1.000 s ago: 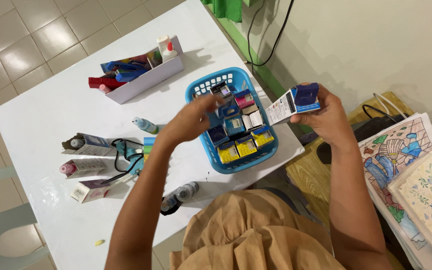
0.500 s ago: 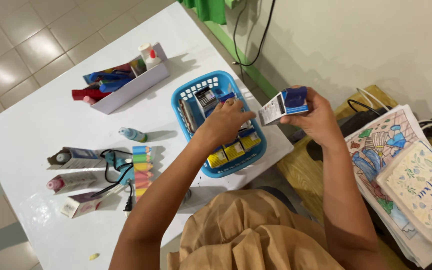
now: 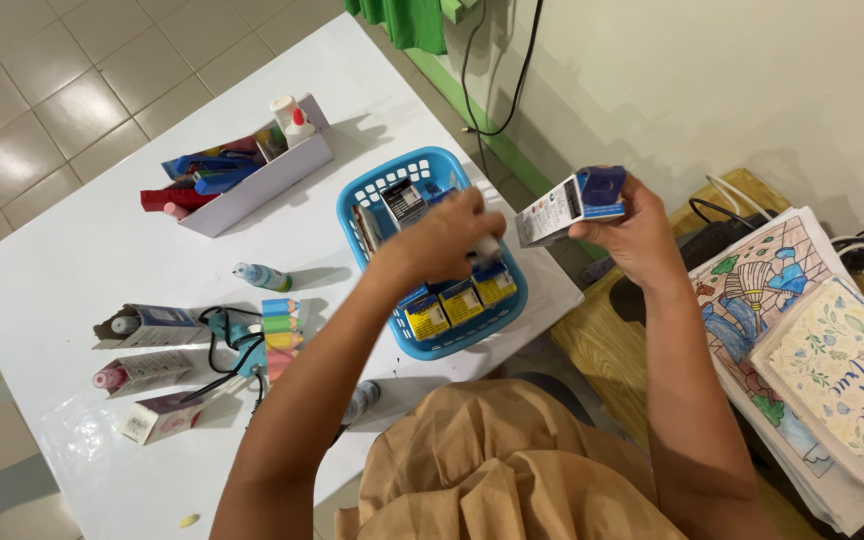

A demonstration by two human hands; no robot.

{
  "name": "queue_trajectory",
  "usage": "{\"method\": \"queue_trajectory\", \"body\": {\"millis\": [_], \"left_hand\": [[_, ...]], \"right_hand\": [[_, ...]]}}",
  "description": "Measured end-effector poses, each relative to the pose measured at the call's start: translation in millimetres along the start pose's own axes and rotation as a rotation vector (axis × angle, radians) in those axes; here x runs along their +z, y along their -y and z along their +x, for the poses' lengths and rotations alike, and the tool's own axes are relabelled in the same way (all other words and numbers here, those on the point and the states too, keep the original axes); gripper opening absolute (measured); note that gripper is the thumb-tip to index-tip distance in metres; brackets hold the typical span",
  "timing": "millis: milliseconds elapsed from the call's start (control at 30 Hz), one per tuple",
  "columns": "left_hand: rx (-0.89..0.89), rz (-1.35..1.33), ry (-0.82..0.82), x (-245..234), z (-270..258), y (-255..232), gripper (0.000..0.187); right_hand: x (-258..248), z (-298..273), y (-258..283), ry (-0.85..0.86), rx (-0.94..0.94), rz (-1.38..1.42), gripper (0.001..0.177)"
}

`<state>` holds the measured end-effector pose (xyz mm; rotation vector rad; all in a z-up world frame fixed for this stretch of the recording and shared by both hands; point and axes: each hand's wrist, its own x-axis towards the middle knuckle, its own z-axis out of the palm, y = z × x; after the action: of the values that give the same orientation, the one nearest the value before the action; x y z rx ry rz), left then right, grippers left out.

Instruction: The person organizes various small boxes and items from a white table into a blue plastic basket. They handle multiple small packages, a glue gun, and a pencil, placing them into the basket and then moving the basket to a nearby shelf. Finally, the person places the glue gun into a drawer.

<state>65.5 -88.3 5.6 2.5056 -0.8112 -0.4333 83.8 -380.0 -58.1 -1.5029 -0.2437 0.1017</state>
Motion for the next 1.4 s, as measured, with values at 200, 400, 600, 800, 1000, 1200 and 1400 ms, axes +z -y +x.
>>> {"method": "queue_trajectory", "body": {"millis": [200,400,600,800,1000,1200,1400], "left_hand": [[0.048,-0.204,-0.183,-75,-33,2,0.063],[0.006,-0.187,-0.511,-114,-60,13,0.059],[0.02,-0.101,-0.61,-81,-39,27,0.054],[-0.122,-0.068,-0.409,-51,-11,46,0.058],[-0.197,0.089,-0.207,-28,28,67,0.062],[-0.252,0.097,-0.087,-17,42,77,0.06],[-0.299,0.104,-0.057,-20,39,75,0.061]], "right_hand": [[-1,4,-8,0.005,-0.02,0.086,0.066],[31,12,-17,0.076,0.01,0.094,0.076],[57,21,-12,0.366,0.021,-0.204,0.067],[72,32,-13,0.556,0.201,-0.321,0.067],[69,43,-21,0.748,0.196,-0.329,0.051],[75,57,-32,0.377,0.207,-0.302,0.036],[95,72,-43,0.398,0.245,-0.352,0.052]]}}
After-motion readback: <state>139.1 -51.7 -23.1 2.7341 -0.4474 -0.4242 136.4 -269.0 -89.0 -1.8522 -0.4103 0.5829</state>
